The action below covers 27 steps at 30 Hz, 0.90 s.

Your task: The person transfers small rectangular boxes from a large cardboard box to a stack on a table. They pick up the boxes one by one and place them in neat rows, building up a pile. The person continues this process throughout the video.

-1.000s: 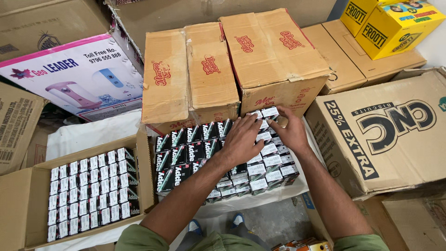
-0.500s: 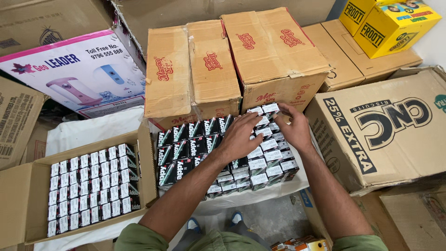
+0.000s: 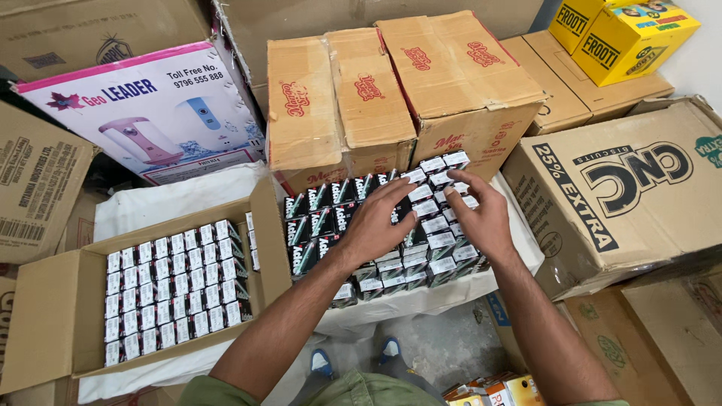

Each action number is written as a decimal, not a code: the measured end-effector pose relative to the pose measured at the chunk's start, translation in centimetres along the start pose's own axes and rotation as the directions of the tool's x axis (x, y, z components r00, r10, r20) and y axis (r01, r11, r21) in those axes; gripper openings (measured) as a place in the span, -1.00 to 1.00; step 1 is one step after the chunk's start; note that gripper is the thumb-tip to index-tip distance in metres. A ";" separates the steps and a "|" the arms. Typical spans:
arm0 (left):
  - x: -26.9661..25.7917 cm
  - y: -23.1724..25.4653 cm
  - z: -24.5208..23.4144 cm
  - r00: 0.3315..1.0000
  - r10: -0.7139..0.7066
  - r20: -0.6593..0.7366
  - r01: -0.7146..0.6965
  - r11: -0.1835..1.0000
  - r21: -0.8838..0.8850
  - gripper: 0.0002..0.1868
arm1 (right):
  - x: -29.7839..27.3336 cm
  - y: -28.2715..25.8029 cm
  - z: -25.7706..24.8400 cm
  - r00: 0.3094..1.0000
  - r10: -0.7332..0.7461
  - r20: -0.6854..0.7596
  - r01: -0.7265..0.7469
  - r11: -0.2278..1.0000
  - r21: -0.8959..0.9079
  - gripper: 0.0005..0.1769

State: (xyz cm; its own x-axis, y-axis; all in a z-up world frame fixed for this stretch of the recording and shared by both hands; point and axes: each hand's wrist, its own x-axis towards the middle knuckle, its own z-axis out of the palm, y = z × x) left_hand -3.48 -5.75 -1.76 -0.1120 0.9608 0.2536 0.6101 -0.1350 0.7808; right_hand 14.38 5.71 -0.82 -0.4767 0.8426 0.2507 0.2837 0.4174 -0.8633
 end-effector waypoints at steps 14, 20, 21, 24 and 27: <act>-11.6 -0.2 -10.7 0.978 0.013 -0.209 -0.028 0.997 -0.068 -0.59 | -8.0 -10.4 12.2 0.933 -0.294 0.206 0.287 0.956 0.064 -0.66; -17.2 -3.0 -15.5 0.954 -0.064 -0.292 0.056 0.998 -0.033 -0.64 | -10.1 -14.3 17.4 0.874 -0.355 0.333 0.352 0.933 0.072 -0.63; -18.1 -4.2 -16.2 0.952 -0.068 -0.297 0.061 0.998 -0.032 -0.64 | -10.3 -15.3 18.2 0.870 -0.358 0.338 0.354 0.932 0.076 -0.63; -21.1 -7.5 -18.1 0.927 -0.127 -0.352 0.144 0.989 0.023 -0.69 | -10.9 -17.2 20.7 0.800 -0.371 0.473 0.404 0.914 0.033 -0.62; -23.7 -10.7 -19.2 0.912 -0.228 -0.342 0.251 0.968 0.026 -0.68 | -11.1 -16.9 24.3 0.702 -0.357 0.617 0.487 0.872 -0.050 -0.57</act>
State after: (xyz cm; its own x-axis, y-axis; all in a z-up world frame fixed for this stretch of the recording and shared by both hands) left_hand -22.44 -31.74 -5.13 -0.5090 0.8241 0.2486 0.5824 0.1170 0.8045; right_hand -5.36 -19.04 0.35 -0.9487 0.2325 0.2140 0.0565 0.7912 -0.6090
